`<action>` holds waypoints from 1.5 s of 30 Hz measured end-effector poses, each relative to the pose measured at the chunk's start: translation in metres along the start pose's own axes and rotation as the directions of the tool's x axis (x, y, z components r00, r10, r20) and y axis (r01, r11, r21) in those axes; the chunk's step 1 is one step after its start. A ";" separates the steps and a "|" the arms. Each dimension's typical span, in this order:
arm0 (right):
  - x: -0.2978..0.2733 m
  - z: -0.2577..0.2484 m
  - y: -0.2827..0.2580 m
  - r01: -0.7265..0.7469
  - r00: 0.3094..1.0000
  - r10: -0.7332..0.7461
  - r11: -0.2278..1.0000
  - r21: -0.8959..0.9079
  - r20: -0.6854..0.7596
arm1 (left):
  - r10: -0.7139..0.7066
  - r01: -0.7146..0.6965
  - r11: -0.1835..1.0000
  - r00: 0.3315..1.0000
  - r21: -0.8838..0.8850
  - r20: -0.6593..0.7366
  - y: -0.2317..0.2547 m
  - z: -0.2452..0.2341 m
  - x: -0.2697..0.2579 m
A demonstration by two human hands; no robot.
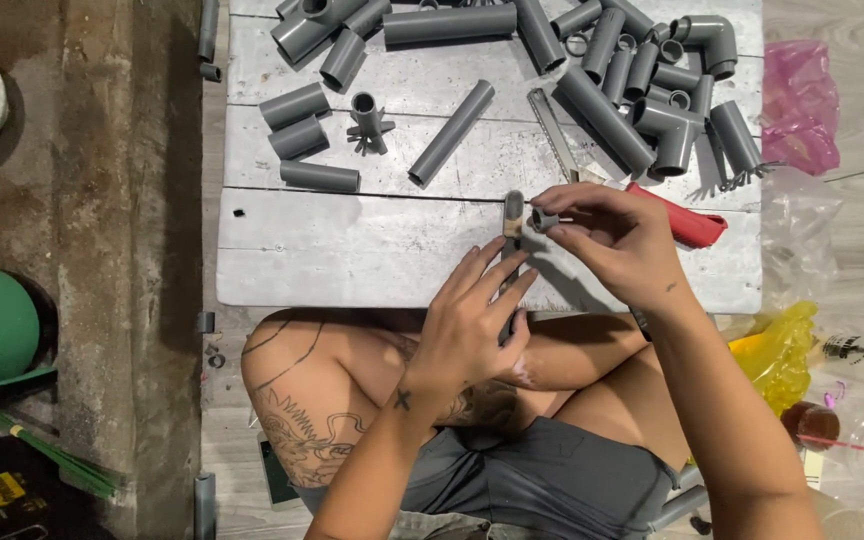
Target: Sawing a small PVC pipe section using a handheld hacksaw blade and trimming it with a utility knife.
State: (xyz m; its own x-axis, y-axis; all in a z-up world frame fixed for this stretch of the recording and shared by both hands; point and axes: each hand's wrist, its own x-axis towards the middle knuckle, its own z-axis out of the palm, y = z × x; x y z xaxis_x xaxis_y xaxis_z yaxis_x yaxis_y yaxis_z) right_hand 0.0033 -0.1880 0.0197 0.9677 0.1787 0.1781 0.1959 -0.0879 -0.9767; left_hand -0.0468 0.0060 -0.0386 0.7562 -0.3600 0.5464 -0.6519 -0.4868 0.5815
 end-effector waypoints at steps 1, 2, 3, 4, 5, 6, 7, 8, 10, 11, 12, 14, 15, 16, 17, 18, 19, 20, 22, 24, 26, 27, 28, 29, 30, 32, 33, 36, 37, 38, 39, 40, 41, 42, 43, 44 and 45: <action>0.003 -0.002 0.001 -0.003 1.000 0.003 1.000 0.001 0.002 | -0.004 0.004 1.000 1.000 0.000 0.001 -0.002 0.004 -0.002; 0.006 -0.003 0.001 0.046 0.999 -0.044 0.997 -0.060 0.028 | 0.003 -0.003 1.000 1.000 0.015 0.006 -0.003 0.007 -0.004; 0.009 -0.005 0.002 0.097 0.994 -0.090 0.988 -0.120 0.056 | 0.011 -0.011 0.999 1.000 0.031 0.011 -0.005 0.011 -0.007; 0.011 -0.003 0.006 0.095 0.994 -0.088 0.988 -0.118 0.058 | 0.007 -0.008 0.999 1.000 0.031 0.011 -0.005 0.010 -0.007; 0.012 -0.001 0.010 0.100 0.994 -0.094 0.982 -0.158 0.047 | 0.015 -0.015 0.999 1.000 0.032 0.005 -0.005 0.009 -0.007; 0.014 0.001 0.014 0.105 0.994 -0.100 0.974 -0.199 0.034 | 0.023 -0.023 0.999 1.000 0.031 -0.001 -0.005 0.009 -0.006; 0.016 0.003 0.014 0.103 0.995 -0.098 0.975 -0.199 0.035 | 0.021 -0.021 0.999 1.000 0.030 -0.001 -0.005 0.009 -0.007; 0.019 0.006 0.014 0.208 0.978 -0.193 0.912 -0.354 0.077 | 0.026 -0.026 0.999 1.000 0.033 0.000 -0.005 0.009 -0.007; 0.022 0.010 0.016 0.306 0.952 -0.275 0.815 -0.491 0.136 | 0.028 -0.028 0.999 1.000 0.036 0.000 -0.005 0.010 -0.007; 0.023 0.010 0.019 0.328 0.944 -0.291 0.778 -0.537 0.154 | 0.030 -0.030 0.999 1.000 0.029 -0.004 -0.006 0.011 -0.008; 0.023 0.011 0.022 0.348 0.936 -0.306 0.737 -0.579 0.173 | 0.033 -0.033 0.999 0.999 0.022 -0.009 -0.007 0.012 -0.009; 0.022 0.008 0.029 0.357 0.933 -0.300 0.716 -0.600 0.197 | 0.030 -0.030 0.999 1.000 0.018 -0.005 -0.006 0.009 -0.006; 0.021 0.006 0.032 0.366 0.930 -0.295 0.693 -0.622 0.218 | 0.031 -0.031 0.999 1.000 0.014 0.000 -0.005 0.007 -0.004; 0.020 0.005 0.031 0.367 0.930 -0.295 0.693 -0.621 0.221 | 0.029 -0.029 0.999 1.000 0.014 -0.001 -0.005 0.007 -0.004; 0.018 0.004 0.031 0.363 0.931 -0.291 0.686 -0.631 0.221 | 0.027 -0.027 1.000 1.000 0.012 -0.002 -0.005 0.007 -0.005; 0.016 0.003 0.030 0.359 0.933 -0.286 0.678 -0.641 0.220 | 0.025 -0.025 1.000 1.000 0.009 -0.001 -0.005 0.008 -0.005; 0.018 0.004 0.030 0.359 0.933 -0.284 0.678 -0.642 0.222 | 0.023 -0.023 1.000 1.000 0.008 -0.002 -0.005 0.008 -0.005; 0.019 0.005 0.029 0.378 0.926 -0.295 0.680 -0.629 0.237 | 0.025 -0.025 1.000 1.000 0.012 0.003 -0.006 0.008 -0.005; 0.022 0.005 0.033 0.399 0.917 -0.308 0.681 -0.615 0.254 | 0.027 -0.028 0.999 1.000 0.018 0.007 -0.006 0.008 -0.005; 0.024 0.002 0.040 0.407 0.911 -0.334 0.625 -0.666 0.242 | 0.028 -0.028 0.999 1.000 0.021 0.008 -0.006 0.008 -0.005; 0.023 0.008 0.027 0.422 0.906 -0.327 0.649 -0.634 0.269 | 0.030 -0.030 0.999 1.000 0.028 0.007 -0.005 0.008 -0.006; 0.023 0.011 0.021 0.435 0.900 -0.320 0.671 -0.600 0.295 | 0.033 -0.033 0.999 0.999 0.036 0.006 -0.005 0.008 -0.006; 0.025 0.010 0.024 0.439 0.898 -0.322 0.671 -0.597 0.299 | 0.030 -0.030 0.999 1.000 0.039 0.003 -0.006 0.009 -0.006; 0.026 0.009 0.027 0.448 0.894 -0.346 0.652 -0.612 0.285 | 0.035 -0.035 0.998 0.999 0.044 -0.002 -0.008 0.011 -0.007; 0.025 0.007 0.029 0.450 0.891 -0.367 0.633 -0.631 0.267 | 0.042 -0.042 0.998 0.999 0.044 -0.003 -0.008 0.014 -0.008; 0.029 0.003 0.032 0.455 0.890 -0.353 0.630 -0.630 0.290 | 0.041 -0.041 0.998 0.999 0.042 -0.005 -0.007 0.013 -0.008; 0.032 0.001 0.034 0.463 0.886 -0.340 0.626 -0.628 0.314 | 0.041 -0.040 0.998 0.999 0.043 -0.008 -0.008 0.013 -0.008; 0.027 0.005 0.030 0.442 0.897 -0.305 0.640 -0.629 0.320 | 0.040 -0.039 0.998 0.999 0.049 -0.022 -0.009 0.018 -0.012; 0.029 0.001 0.036 0.441 0.897 -0.303 0.640 -0.629 0.321 | 0.038 -0.037 0.998 0.999 0.047 -0.021 -0.009 0.017 -0.011; 0.030 -0.003 0.042 0.432 0.902 -0.309 0.640 -0.636 0.302 | 0.039 -0.038 0.998 0.999 0.051 -0.024 -0.008 0.017 -0.011; 0.031 -0.007 0.047 0.423 0.906 -0.315 0.639 -0.642 0.283 | 0.041 -0.039 0.998 0.999 0.054 -0.026 -0.008 0.017 -0.009; 0.029 -0.005 0.044 0.426 0.904 -0.319 0.638 -0.642 0.284 | 0.043 -0.041 0.998 0.999 0.057 -0.028 -0.008 0.017 -0.010; 0.027 -0.004 0.040 0.422 0.907 -0.296 0.647 -0.635 0.300 | 0.045 -0.043 0.997 0.999 0.058 -0.024 -0.009 0.017 -0.010; 0.024 -0.002 0.038 0.415 0.909 -0.271 0.659 -0.627 0.317 | 0.042 -0.041 0.997 0.999 0.059 -0.018 -0.008 0.017 -0.011; 0.029 -0.004 0.044 0.416 0.908 -0.271 0.661 -0.625 0.318 | 0.040 -0.039 0.997 0.999 0.061 -0.018 -0.010 0.018 -0.011; 0.031 -0.008 0.050 0.394 0.919 -0.277 0.628 -0.671 0.280 | 0.041 -0.040 0.998 0.999 0.057 -0.021 -0.010 0.019 -0.012; 0.033 -0.012 0.056 0.370 0.927 -0.286 0.593 -0.715 0.243 | 0.042 -0.040 0.998 0.999 0.053 -0.024 -0.010 0.020 -0.012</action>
State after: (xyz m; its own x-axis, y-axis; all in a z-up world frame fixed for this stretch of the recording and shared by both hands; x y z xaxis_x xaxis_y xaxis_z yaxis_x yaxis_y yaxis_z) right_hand 0.0481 -0.1993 -0.0279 0.8026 0.4285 0.4151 0.5878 -0.6869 -0.4274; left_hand -0.0481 -0.0009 -0.0627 0.7269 -0.3609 0.5843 -0.6778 -0.5135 0.5261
